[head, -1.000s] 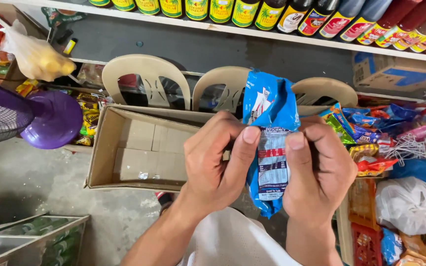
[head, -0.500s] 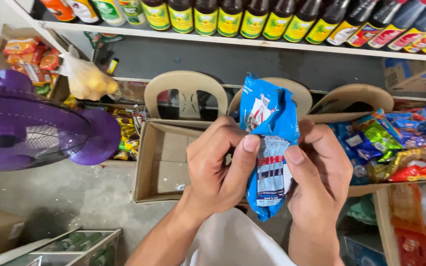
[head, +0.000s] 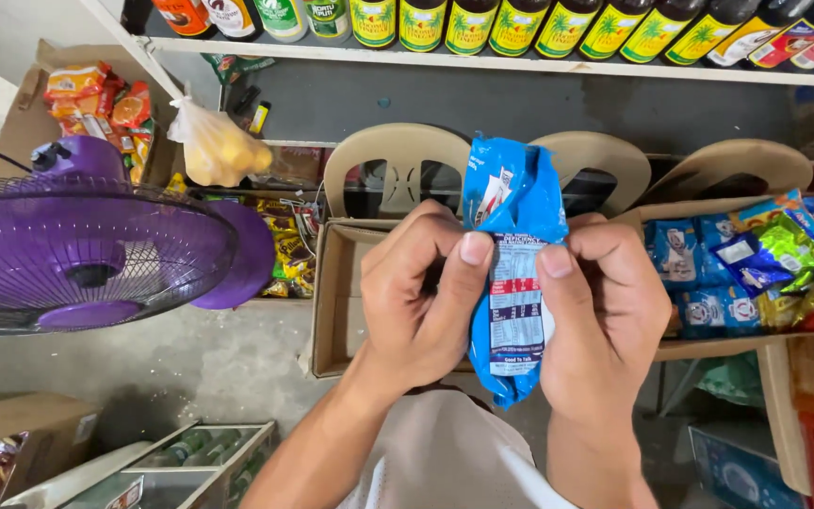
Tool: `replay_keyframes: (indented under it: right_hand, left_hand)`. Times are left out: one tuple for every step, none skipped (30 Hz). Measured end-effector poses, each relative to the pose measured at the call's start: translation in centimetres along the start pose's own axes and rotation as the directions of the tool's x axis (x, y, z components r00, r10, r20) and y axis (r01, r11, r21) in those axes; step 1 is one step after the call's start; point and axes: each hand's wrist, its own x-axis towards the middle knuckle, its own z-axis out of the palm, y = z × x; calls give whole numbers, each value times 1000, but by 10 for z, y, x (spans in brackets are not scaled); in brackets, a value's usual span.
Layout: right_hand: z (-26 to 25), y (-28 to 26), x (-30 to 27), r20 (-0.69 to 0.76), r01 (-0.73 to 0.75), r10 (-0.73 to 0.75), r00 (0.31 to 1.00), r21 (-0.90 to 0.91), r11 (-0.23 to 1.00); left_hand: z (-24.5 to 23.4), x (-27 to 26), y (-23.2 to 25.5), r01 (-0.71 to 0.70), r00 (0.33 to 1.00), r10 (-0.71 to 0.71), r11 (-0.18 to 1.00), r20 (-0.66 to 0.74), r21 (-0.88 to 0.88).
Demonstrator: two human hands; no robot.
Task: The person takes packets of powdered drink mix from a cardboard box and places them on a shelf. They handle the packets one by one, arranging them in a row next to other snack items. The person also moves a bundle of small wrapped items to the shelf.
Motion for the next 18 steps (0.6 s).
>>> replay_keyframes:
  right_hand:
    - [0,2,0,-2,-3,3,1000,-3,1000]
    - [0,4,2,3,-10,10,1000,22,1000]
    - [0,6,5,8,-17,16,1000,47,999]
    - [1,9,9,13,-8,8,1000,53,999]
    - [2,11,13,3,-10,10,1000,54,999]
    - [1,13,14,-9,-26,27,1000,50,998]
    - [1,13,18,-6,-31,32,999,51,998]
    - [0,13,22,-17,-62,62,998,35,997]
    - [-2,13,27,-28,-93,93,995,19,996]
    - [-6,19,31,-20,-79,80,997,26,997]
    - [-10,24,37,4,-50,50,999,39,998]
    - [-15,28,37,27,-39,38,999,51,998]
    - [-16,27,42,35,-44,42,999,55,998]
    - [-18,27,45,28,-88,86,996,89,992]
    - [-21,27,49,22,-131,130,991,123,984]
    - [-26,30,50,26,-128,126,992,126,984]
    - [-31,33,51,43,-133,128,991,135,982]
    - [-36,36,53,58,-138,131,990,143,980]
  left_hand:
    - [0,0,-1,3,1000,-3,1000,1,-2]
    - [0,2,-3,3,1000,-3,1000,3,1]
    - [0,4,-5,2,1000,-2,1000,5,5]
    - [1,7,-7,-8,1000,8,1000,1,10]
    - [2,11,-9,13,1000,-13,1000,-14,0]
    - [4,11,-10,48,998,-48,999,-27,-13]
    - [5,13,-12,52,998,-52,999,-29,-10]
    - [7,14,-14,48,999,-48,999,-20,11]
    - [9,16,-15,44,999,-44,999,-11,31]
    - [13,20,-18,29,999,-28,999,-17,37]
    - [16,24,-20,28,999,-27,999,-25,44]
    - [20,24,-21,45,998,-43,998,-34,52]
    - [23,26,-22,48,998,-45,997,-41,59]
    - [27,26,-23,45,998,-41,996,-46,72]
    - [32,26,-25,42,998,-37,996,-51,84]
    - [36,27,-26,38,998,-33,995,-53,87]
    - [41,29,-27,38,998,-33,996,-56,84]
    - [45,30,-28,39,998,-35,996,-57,79]
